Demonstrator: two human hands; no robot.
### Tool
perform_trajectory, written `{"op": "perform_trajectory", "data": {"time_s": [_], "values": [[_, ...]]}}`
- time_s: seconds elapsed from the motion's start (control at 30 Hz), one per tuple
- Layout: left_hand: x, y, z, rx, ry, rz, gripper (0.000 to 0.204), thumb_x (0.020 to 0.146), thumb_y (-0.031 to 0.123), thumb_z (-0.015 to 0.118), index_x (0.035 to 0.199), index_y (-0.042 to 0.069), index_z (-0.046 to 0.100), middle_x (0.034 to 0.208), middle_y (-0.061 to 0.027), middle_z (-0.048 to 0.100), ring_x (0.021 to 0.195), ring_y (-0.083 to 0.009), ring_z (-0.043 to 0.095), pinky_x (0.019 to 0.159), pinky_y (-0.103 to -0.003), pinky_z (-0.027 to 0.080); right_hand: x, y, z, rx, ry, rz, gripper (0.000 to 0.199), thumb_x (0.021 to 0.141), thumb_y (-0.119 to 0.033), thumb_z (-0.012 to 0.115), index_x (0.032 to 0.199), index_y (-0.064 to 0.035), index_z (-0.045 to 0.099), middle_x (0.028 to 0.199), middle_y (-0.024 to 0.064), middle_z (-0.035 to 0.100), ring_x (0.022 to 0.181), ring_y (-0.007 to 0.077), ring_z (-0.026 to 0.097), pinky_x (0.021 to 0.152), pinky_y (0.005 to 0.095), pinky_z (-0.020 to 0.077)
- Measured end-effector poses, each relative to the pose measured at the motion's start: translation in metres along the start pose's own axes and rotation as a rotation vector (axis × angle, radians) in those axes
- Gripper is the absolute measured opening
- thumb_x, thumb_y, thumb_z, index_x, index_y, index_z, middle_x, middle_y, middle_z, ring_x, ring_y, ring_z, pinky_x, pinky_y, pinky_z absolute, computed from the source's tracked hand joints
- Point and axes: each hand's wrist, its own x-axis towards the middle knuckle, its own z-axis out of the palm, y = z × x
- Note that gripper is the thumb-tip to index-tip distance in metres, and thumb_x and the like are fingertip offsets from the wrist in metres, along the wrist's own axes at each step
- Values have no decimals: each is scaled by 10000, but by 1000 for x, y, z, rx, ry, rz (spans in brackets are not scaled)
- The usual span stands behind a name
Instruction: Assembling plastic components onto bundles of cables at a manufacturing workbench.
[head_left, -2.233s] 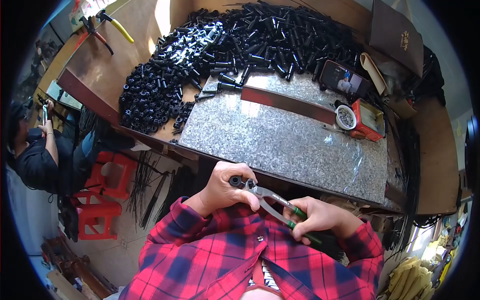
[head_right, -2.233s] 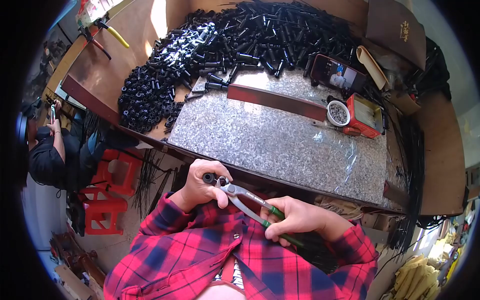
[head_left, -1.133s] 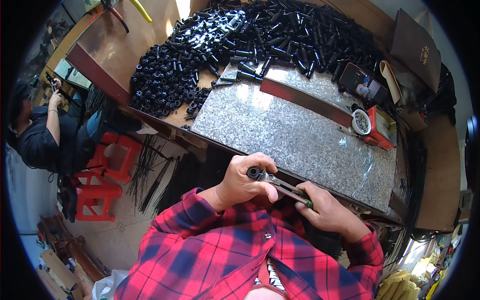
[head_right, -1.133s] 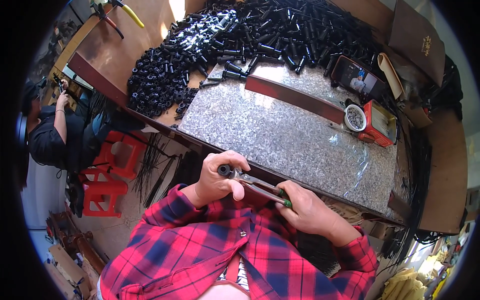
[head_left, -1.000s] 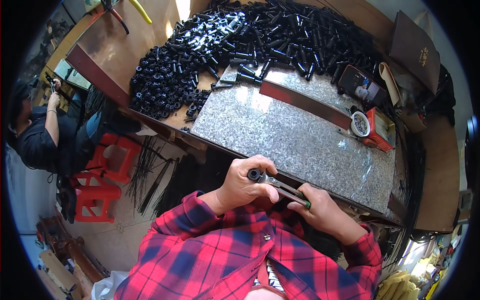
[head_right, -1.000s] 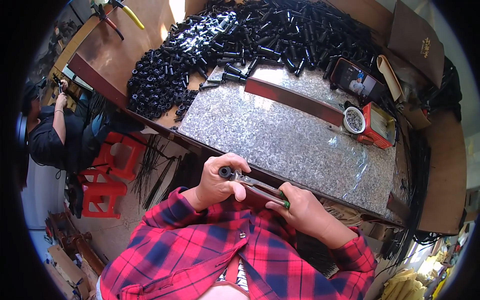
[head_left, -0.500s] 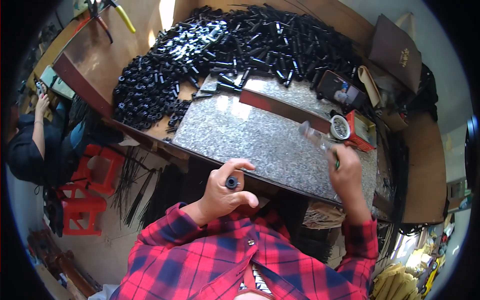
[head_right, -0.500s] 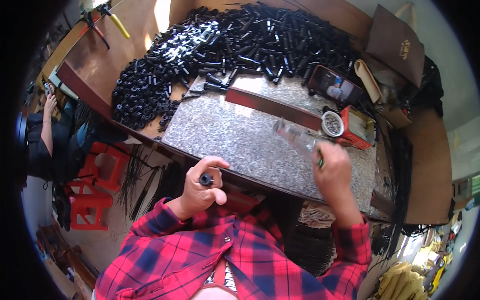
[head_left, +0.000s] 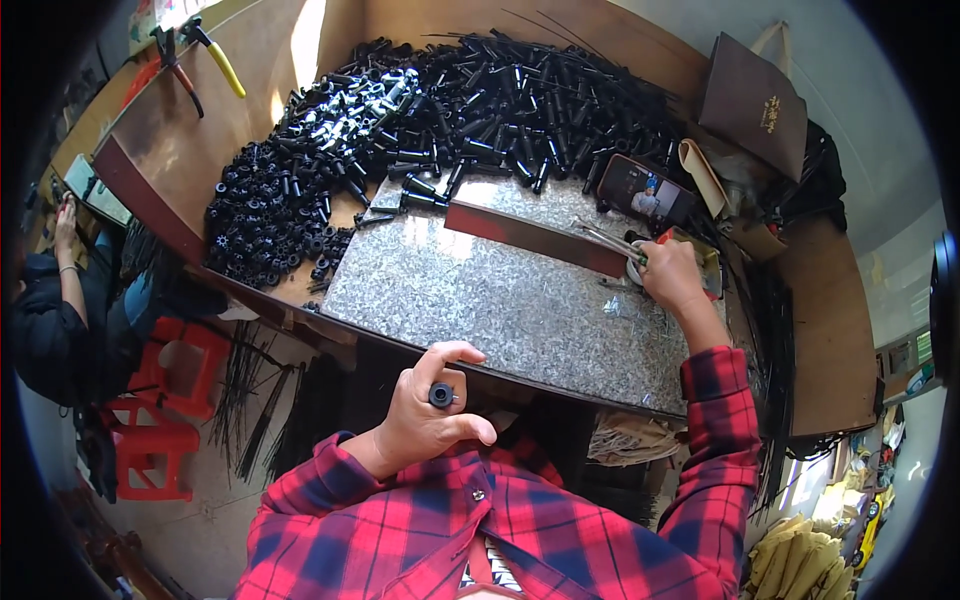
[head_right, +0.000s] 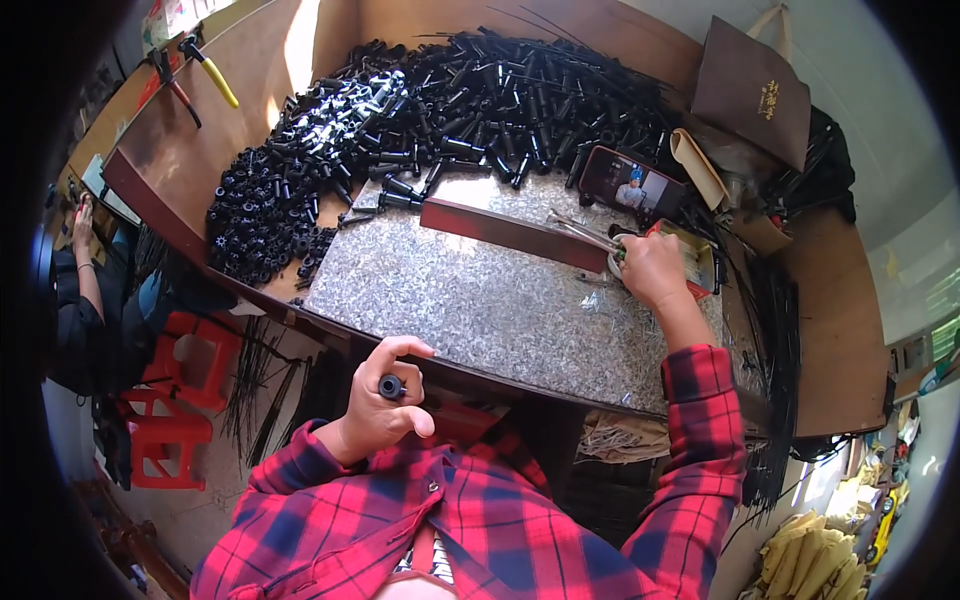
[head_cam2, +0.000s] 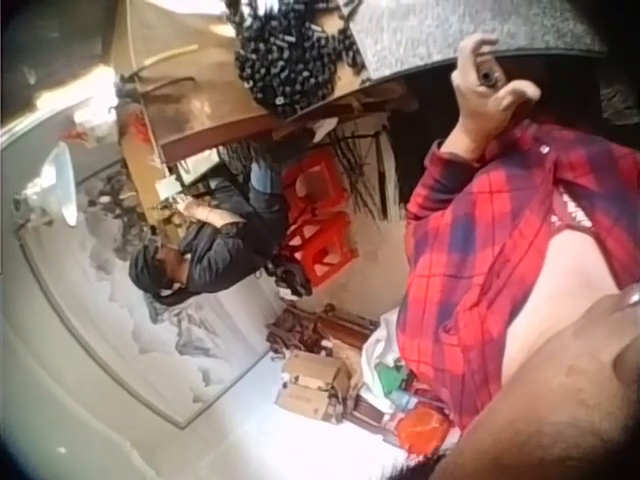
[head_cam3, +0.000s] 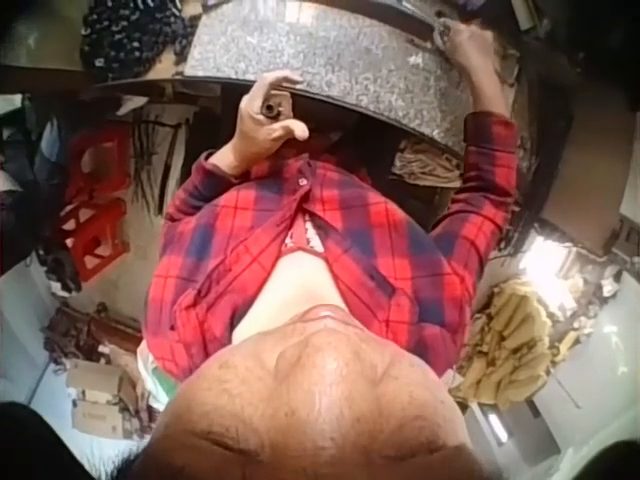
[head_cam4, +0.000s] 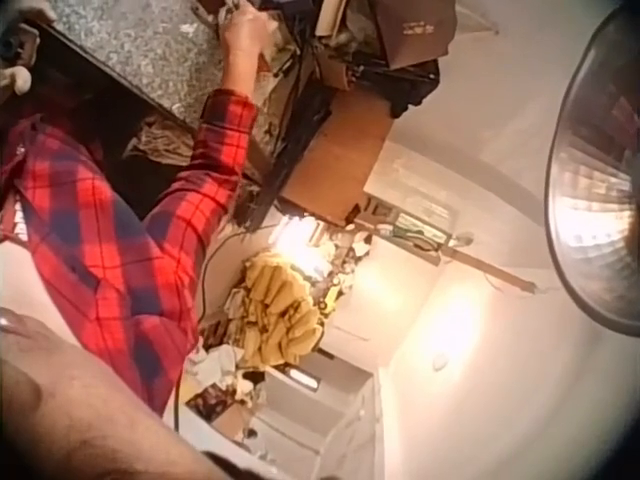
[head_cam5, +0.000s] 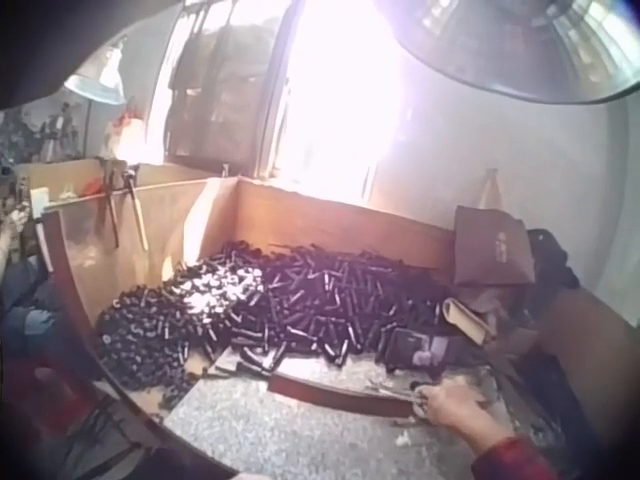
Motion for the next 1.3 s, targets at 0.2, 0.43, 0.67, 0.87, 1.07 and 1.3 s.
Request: {"op": "perform_trajectory", "data": {"time_s": [0.2, 0.43, 0.67, 0.87, 1.07, 1.3], "values": [[-1, -2, 0, 9, 4, -21, 717, 584, 272, 887, 1129, 47, 481, 486, 30, 383, 461, -29, 334, 437, -208, 254, -2, -1, -3, 57, -34, 47, 224, 740, -191, 671, 938, -86, 655, 814, 173, 623, 814, 345, 576, 762, 430, 417], [4, -1, 1, -2, -21, -86, 818, 614, 435, 824, 1187, 11, 422, 536, 68, 384, 503, -6, 343, 477, -184, 236, -7, 7, 4, 59, 169, 70, 144, 753, -150, 660, 855, -59, 612, 739, 142, 612, 799, 338, 587, 730, 442, 414], [13, -3, 2, -46, 47, -104, 821, 609, 403, 836, 1203, 24, 415, 536, 66, 393, 503, -7, 353, 477, -182, 261, -40, -100, -47, 1056, 170, 36, 173, 913, -167, 589, 826, -18, 576, 723, 32, 586, 662, 113, 549, 618, 286, 457], [15, -3, 12, -25, 36, -126, 866, 570, 425, 858, 1208, 36, 420, 595, 83, 472, 555, 8, 410, 494, -169, 306, -81, -193, -49, 1502, 172, -144, 96, 748, 35, 675, 776, -28, 608, 822, 77, 567, 795, 200, 563, 709, 313, 457], [8, -2, 6, -126, 65, -152, 875, 559, 373, 894, 1219, 50, 419, 893, 10, 583, 810, -42, 538, 699, -200, 447, -83, -217, -38, 1519, 174, -199, 85, 770, -7, 664, 813, -21, 592, 804, 120, 581, 709, 280, 586, 610, 341, 469], [11, -1, 0, -88, 52, -155, 802, 597, 235, 882, 1220, 46, 414, 846, -2, 613, 769, -52, 572, 664, -205, 464, -80, -221, -36, 1551, 131, -153, 47, 795, 27, 639, 810, -17, 633, 767, 52, 602, 792, 163, 570, 717, 307, 462]]}}
